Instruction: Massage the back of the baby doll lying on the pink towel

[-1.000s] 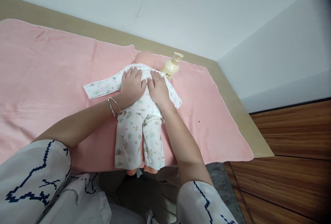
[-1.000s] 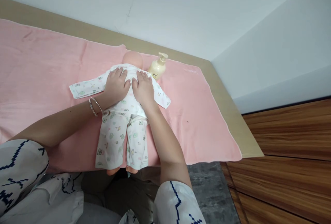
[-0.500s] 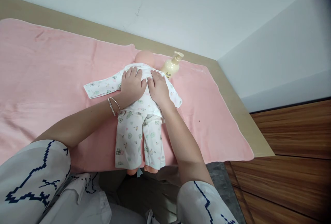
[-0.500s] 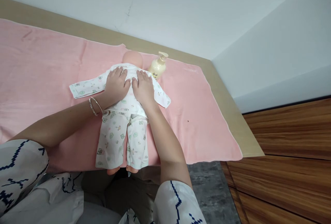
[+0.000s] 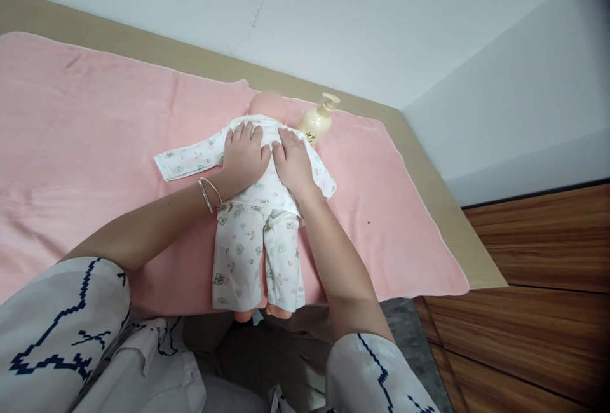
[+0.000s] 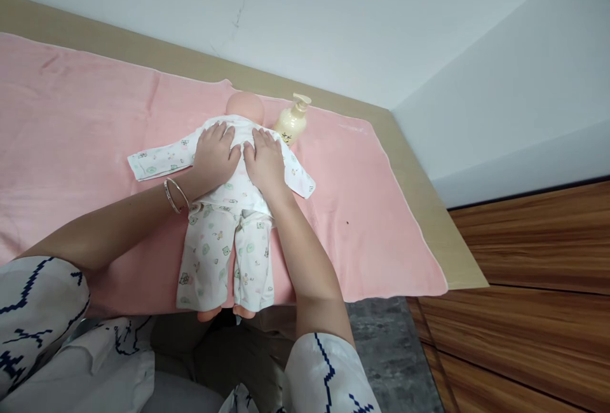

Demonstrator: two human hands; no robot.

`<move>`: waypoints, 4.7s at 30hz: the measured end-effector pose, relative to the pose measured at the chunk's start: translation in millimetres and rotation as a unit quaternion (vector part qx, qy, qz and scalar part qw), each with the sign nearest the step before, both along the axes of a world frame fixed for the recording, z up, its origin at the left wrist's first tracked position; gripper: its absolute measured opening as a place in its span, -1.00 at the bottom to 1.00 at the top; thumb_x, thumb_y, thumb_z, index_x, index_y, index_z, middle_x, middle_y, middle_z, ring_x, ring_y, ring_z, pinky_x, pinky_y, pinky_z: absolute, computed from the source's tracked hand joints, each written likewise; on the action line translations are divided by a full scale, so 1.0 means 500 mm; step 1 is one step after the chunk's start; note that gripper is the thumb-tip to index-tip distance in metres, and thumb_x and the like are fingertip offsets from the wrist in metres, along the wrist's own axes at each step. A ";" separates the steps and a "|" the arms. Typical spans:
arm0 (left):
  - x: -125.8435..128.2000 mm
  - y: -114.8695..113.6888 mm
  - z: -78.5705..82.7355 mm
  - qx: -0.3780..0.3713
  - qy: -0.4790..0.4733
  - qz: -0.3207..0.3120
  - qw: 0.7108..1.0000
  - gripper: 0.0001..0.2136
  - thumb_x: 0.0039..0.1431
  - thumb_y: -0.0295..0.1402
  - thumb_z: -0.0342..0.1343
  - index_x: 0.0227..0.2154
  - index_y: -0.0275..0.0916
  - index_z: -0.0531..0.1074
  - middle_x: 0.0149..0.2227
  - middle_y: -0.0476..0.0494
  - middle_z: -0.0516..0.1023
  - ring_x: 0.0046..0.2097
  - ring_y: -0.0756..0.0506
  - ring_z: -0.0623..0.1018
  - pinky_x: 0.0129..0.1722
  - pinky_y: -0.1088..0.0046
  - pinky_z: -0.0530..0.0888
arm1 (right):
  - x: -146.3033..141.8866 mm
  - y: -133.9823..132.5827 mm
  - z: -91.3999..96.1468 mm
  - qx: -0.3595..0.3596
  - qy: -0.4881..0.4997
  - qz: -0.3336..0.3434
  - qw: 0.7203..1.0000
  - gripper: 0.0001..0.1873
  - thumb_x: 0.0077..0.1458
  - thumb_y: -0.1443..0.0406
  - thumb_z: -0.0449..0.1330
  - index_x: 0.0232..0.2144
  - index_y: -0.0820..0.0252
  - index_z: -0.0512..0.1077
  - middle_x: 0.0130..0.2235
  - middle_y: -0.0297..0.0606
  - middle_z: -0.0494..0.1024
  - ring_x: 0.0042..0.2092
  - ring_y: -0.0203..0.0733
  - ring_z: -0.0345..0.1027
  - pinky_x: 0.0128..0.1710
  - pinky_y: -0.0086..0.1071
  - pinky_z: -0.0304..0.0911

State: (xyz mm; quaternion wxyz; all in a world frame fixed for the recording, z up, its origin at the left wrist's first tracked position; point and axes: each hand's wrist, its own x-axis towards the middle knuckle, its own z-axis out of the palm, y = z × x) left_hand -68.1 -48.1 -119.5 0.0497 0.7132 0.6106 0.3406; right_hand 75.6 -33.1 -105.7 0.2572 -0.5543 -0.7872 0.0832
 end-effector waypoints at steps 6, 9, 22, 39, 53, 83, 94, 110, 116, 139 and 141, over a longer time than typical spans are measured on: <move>0.001 -0.002 0.004 -0.002 0.015 0.002 1.000 -0.54 0.31 -0.29 -0.14 0.21 -0.34 0.32 0.34 -0.41 0.31 0.38 -0.38 0.25 0.39 -0.11 0.12 | -0.001 0.001 0.001 -0.006 -0.006 -0.001 1.000 -0.38 0.41 0.08 -0.22 0.29 0.31 0.27 0.34 0.02 0.30 0.41 0.07 0.06 0.43 0.08 -0.10; 0.001 -0.002 0.005 -0.008 0.019 0.005 1.000 -0.54 0.31 -0.30 -0.13 0.21 -0.35 0.32 0.33 -0.43 0.31 0.38 -0.38 0.25 0.39 -0.09 0.12 | 0.000 0.002 0.000 -0.004 -0.001 -0.001 1.000 -0.38 0.41 0.07 -0.21 0.28 0.29 0.28 0.34 0.00 0.30 0.41 0.07 0.06 0.43 0.08 -0.10; 0.001 0.000 -0.001 0.004 0.010 -0.001 1.000 -0.54 0.31 -0.29 -0.13 0.21 -0.32 0.32 0.34 -0.40 0.31 0.37 -0.38 0.26 0.38 -0.12 0.12 | 0.002 0.002 0.000 -0.002 0.010 0.002 1.000 -0.40 0.41 0.05 -0.21 0.28 0.20 0.29 0.33 -0.06 0.32 0.41 0.04 0.07 0.42 0.10 -0.09; 0.016 -0.036 0.025 0.006 0.056 -0.051 0.997 -0.54 0.38 -0.34 -0.21 0.22 -0.42 0.33 0.32 -0.45 0.32 0.40 -0.38 0.24 0.39 -0.03 0.13 | 0.029 0.022 0.006 -0.056 -0.022 0.055 0.997 -0.34 0.41 0.03 -0.20 0.39 0.23 0.11 0.45 -0.11 0.07 0.49 0.01 -0.17 0.47 0.10 -0.25; 0.001 -0.012 0.023 -0.004 0.060 -0.018 0.998 -0.55 0.37 -0.34 -0.19 0.20 -0.41 0.34 0.28 -0.48 0.39 0.34 -0.40 0.32 0.33 -0.09 0.21 | -0.004 -0.013 0.026 -0.040 -0.031 0.037 0.998 -0.41 0.37 0.17 -0.13 0.34 0.28 0.20 0.42 -0.07 0.16 0.46 0.05 -0.07 0.45 0.09 -0.10; 0.009 -0.044 0.074 -0.089 0.126 -0.017 0.988 -0.54 0.42 -0.38 -0.21 0.28 -0.49 0.23 0.36 -0.51 0.24 0.41 -0.37 0.22 0.37 0.02 0.20 | -0.034 -0.050 0.052 -0.063 -0.076 -0.021 0.995 -0.39 0.38 0.27 -0.17 0.38 0.43 0.09 0.44 0.07 0.06 0.47 0.12 -0.14 0.45 0.10 -0.18; -0.013 -0.010 0.057 -0.102 0.097 -0.009 0.990 -0.48 0.42 -0.28 -0.17 0.34 -0.46 0.16 0.40 -0.46 0.18 0.44 -0.38 0.15 0.42 -0.03 0.10 | -0.017 -0.026 0.030 -0.034 -0.042 0.023 0.998 -0.43 0.38 0.26 -0.15 0.33 0.34 0.22 0.40 -0.01 0.18 0.45 -0.01 -0.03 0.47 0.05 -0.19; -0.022 -0.005 0.058 -0.106 0.104 -0.051 0.988 -0.43 0.37 -0.25 -0.17 0.36 -0.41 0.14 0.43 -0.37 0.13 0.46 -0.32 0.13 0.42 -0.03 0.11 | -0.043 -0.065 0.053 0.004 -0.122 -0.056 0.991 -0.45 0.40 0.29 -0.16 0.24 0.58 0.28 0.25 0.24 0.40 0.32 0.16 0.23 0.39 0.02 -0.01; -0.008 -0.016 0.046 -0.074 0.089 -0.020 0.993 -0.47 0.39 -0.29 -0.21 0.35 -0.36 0.17 0.41 -0.38 0.19 0.44 -0.33 0.17 0.40 -0.04 0.12 | -0.032 -0.045 0.042 -0.021 -0.086 -0.026 0.996 -0.41 0.36 0.27 -0.18 0.31 0.52 0.20 0.36 0.18 0.24 0.42 0.13 0.06 0.42 0.06 -0.07; -0.019 0.013 0.024 -0.065 0.057 0.000 0.996 -0.46 0.36 -0.20 -0.15 0.32 -0.32 0.23 0.40 -0.34 0.22 0.44 -0.30 0.18 0.43 0.00 0.09 | -0.025 -0.030 0.030 -0.013 -0.061 -0.031 0.998 -0.42 0.42 0.23 -0.20 0.31 0.47 0.22 0.35 0.13 0.26 0.43 0.05 0.04 0.44 -0.02 -0.10; -0.017 0.013 0.018 -0.055 0.052 0.000 0.997 -0.47 0.36 -0.20 -0.15 0.32 -0.29 0.23 0.40 -0.32 0.23 0.43 -0.30 0.19 0.43 -0.01 0.09 | -0.028 -0.034 0.030 -0.009 -0.060 -0.033 0.998 -0.42 0.42 0.23 -0.20 0.31 0.46 0.23 0.35 0.12 0.27 0.42 0.05 0.06 0.44 -0.01 -0.07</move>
